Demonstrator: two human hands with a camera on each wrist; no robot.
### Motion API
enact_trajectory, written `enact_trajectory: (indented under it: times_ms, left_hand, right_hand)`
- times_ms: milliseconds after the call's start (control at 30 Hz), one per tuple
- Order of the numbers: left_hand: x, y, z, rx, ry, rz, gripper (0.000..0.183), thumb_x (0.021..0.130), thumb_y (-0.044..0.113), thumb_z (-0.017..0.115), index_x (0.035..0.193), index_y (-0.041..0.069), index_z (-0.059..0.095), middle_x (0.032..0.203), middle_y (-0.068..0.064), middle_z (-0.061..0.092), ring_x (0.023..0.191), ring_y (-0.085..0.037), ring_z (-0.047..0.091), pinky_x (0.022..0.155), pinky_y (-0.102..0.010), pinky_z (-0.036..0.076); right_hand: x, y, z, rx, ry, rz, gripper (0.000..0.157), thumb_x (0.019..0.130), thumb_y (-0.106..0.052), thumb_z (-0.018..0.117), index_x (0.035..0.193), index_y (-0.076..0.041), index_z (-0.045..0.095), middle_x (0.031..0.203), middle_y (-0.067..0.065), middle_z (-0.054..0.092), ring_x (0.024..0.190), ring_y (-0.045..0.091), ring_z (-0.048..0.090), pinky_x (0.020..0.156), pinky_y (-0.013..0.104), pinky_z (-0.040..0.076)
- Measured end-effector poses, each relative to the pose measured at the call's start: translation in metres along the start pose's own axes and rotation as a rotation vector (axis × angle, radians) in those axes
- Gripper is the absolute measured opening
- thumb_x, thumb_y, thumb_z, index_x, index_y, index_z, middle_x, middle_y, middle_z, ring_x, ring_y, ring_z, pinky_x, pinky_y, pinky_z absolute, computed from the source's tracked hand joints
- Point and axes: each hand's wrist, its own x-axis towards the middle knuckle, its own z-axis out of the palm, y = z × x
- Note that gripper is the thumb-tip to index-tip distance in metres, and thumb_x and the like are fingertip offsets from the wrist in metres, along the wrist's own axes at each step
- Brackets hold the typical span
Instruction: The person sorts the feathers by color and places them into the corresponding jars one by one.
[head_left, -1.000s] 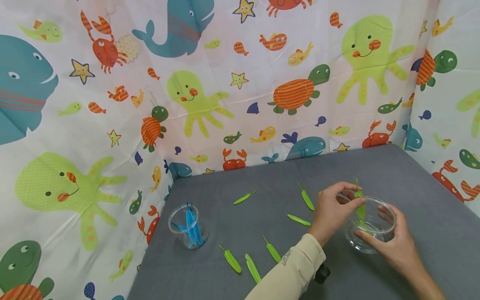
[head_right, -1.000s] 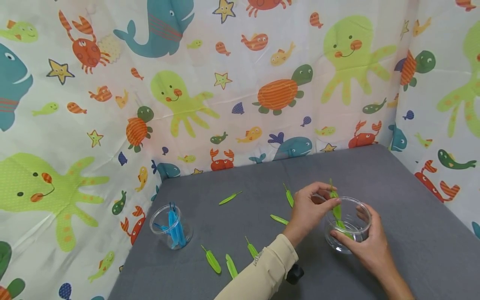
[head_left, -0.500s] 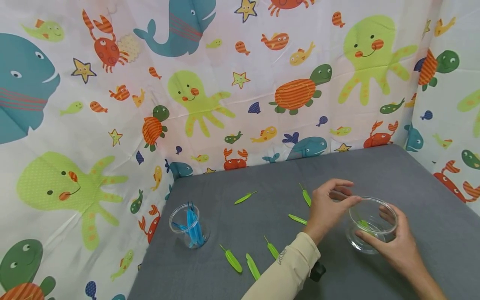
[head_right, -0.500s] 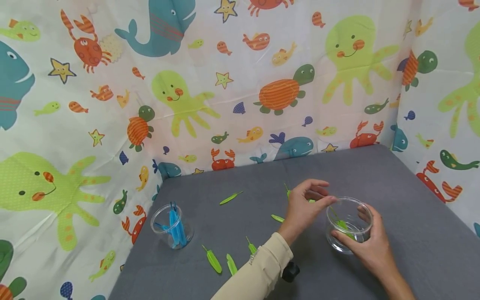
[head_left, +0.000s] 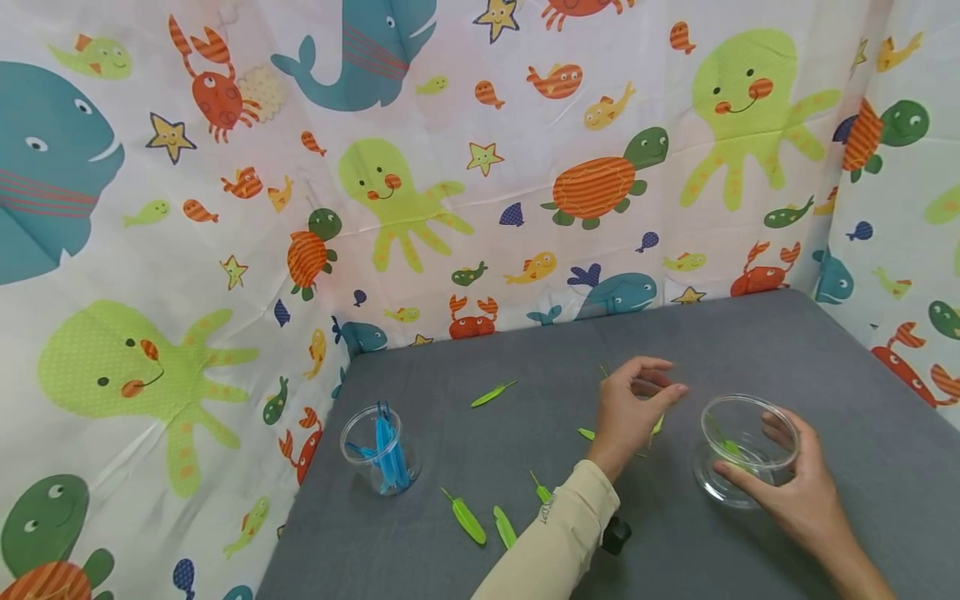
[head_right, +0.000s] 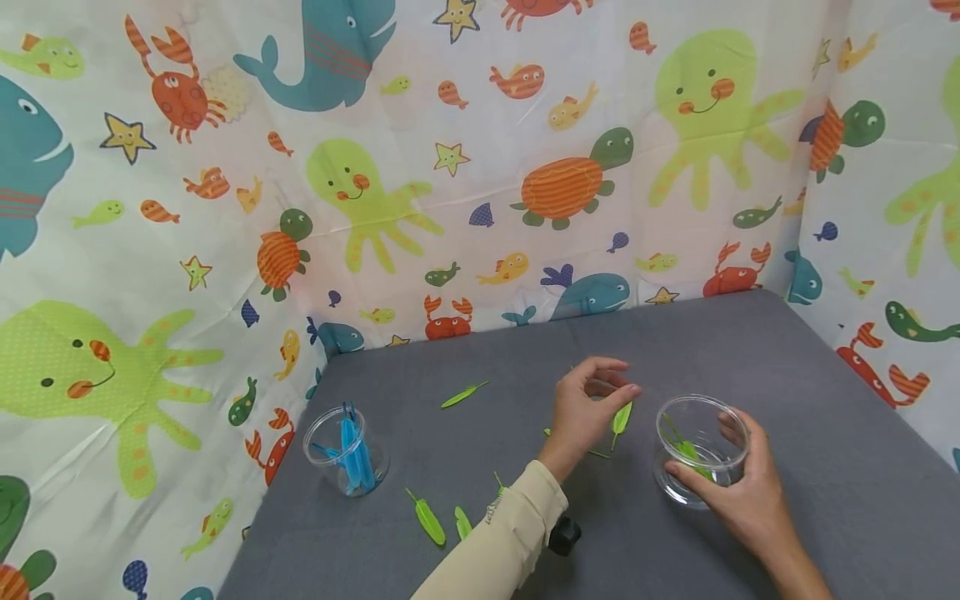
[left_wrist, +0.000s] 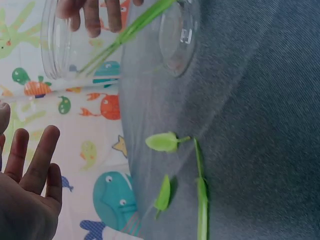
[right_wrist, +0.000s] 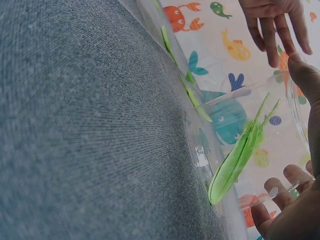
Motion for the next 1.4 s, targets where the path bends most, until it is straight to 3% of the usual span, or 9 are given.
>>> enact_trajectory:
  times_ms: [300, 433, 533, 600, 700, 967, 1067, 1267, 1400]
  left_hand:
    - [0.005, -0.018, -0.011, 0.019, 0.035, -0.016, 0.024, 0.091, 0.029, 0.078, 0.113, 0.031, 0.072, 0.097, 0.011, 0.072, 0.09, 0.004, 0.065, 0.08, -0.018, 0.053]
    - [0.009, -0.033, -0.021, 0.067, 0.053, -0.018, 0.023, 0.092, 0.027, 0.077, 0.113, 0.031, 0.071, 0.101, 0.008, 0.074, 0.096, -0.005, 0.067, 0.086, -0.023, 0.053]
    - [0.013, -0.044, -0.032, 0.107, 0.068, -0.017, 0.022, 0.094, 0.027, 0.075, 0.115, 0.031, 0.071, 0.106, 0.005, 0.075, 0.103, -0.016, 0.068, 0.089, -0.027, 0.053]
    - [0.015, -0.05, -0.041, 0.125, 0.082, -0.023, 0.022, 0.095, 0.026, 0.075, 0.115, 0.031, 0.071, 0.108, 0.004, 0.074, 0.107, -0.021, 0.067, 0.09, -0.029, 0.053]
    - [0.019, -0.06, -0.054, 0.155, 0.1, -0.029, 0.021, 0.095, 0.025, 0.073, 0.116, 0.03, 0.071, 0.109, 0.003, 0.074, 0.108, -0.023, 0.066, 0.091, -0.032, 0.054]
    - [0.029, -0.086, -0.094, 0.245, 0.216, -0.065, 0.019, 0.095, 0.019, 0.073, 0.114, 0.022, 0.073, 0.104, -0.001, 0.074, 0.103, -0.022, 0.066, 0.094, -0.042, 0.054]
    - [0.033, -0.094, -0.109, 0.34, 0.288, -0.09, 0.021, 0.095, 0.015, 0.073, 0.115, 0.017, 0.073, 0.102, -0.002, 0.074, 0.102, -0.024, 0.066, 0.097, -0.045, 0.048]
    - [0.039, -0.111, -0.134, 0.61, 0.469, -0.17, 0.03, 0.092, 0.012, 0.075, 0.121, 0.018, 0.073, 0.102, -0.004, 0.076, 0.099, -0.027, 0.065, 0.087, -0.051, 0.038]
    - [0.039, -0.119, -0.148, 0.691, 0.499, -0.201, 0.031, 0.09, 0.01, 0.076, 0.121, 0.017, 0.074, 0.106, -0.009, 0.075, 0.099, -0.03, 0.063, 0.085, -0.053, 0.036]
  right_hand:
    - [0.0, 0.001, 0.0, -0.004, 0.009, 0.003, 0.115, 0.079, -0.031, 0.089, 0.163, -0.027, 0.01, 0.159, 0.026, 0.034, 0.118, -0.03, 0.023, 0.109, 0.074, 0.025]
    - [0.0, 0.0, 0.0, -0.013, 0.011, -0.004, 0.114, 0.079, -0.031, 0.089, 0.163, -0.027, 0.011, 0.159, 0.025, 0.035, 0.116, -0.031, 0.023, 0.107, 0.071, 0.027]
    - [-0.001, 0.001, -0.001, -0.04, 0.012, -0.01, 0.113, 0.08, -0.032, 0.089, 0.163, -0.028, 0.012, 0.159, 0.023, 0.037, 0.114, -0.032, 0.023, 0.112, 0.049, 0.031]
    - [-0.001, 0.001, -0.001, -0.056, 0.014, -0.014, 0.112, 0.08, -0.032, 0.089, 0.162, -0.029, 0.013, 0.158, 0.022, 0.038, 0.113, -0.032, 0.024, 0.106, 0.033, 0.032]
    - [-0.001, 0.001, -0.002, -0.068, 0.017, -0.018, 0.111, 0.08, -0.032, 0.089, 0.162, -0.029, 0.014, 0.158, 0.02, 0.039, 0.114, -0.031, 0.025, 0.096, 0.023, 0.03]
    - [-0.001, 0.0, -0.003, -0.054, 0.015, -0.027, 0.109, 0.08, -0.031, 0.088, 0.161, -0.032, 0.015, 0.159, 0.017, 0.039, 0.113, -0.03, 0.026, 0.09, 0.022, 0.029]
    - [0.0, 0.0, -0.003, -0.062, 0.014, -0.019, 0.11, 0.08, -0.032, 0.088, 0.162, -0.03, 0.014, 0.159, 0.017, 0.038, 0.113, -0.031, 0.025, 0.092, 0.025, 0.03]
    - [0.0, -0.001, -0.003, -0.067, 0.003, -0.001, 0.112, 0.08, -0.033, 0.088, 0.163, -0.026, 0.012, 0.159, 0.02, 0.037, 0.114, -0.031, 0.024, 0.101, 0.044, 0.031]
    - [-0.001, -0.003, -0.003, -0.048, -0.006, 0.015, 0.114, 0.08, -0.034, 0.088, 0.163, -0.025, 0.01, 0.159, 0.023, 0.036, 0.116, -0.031, 0.023, 0.101, 0.062, 0.03]
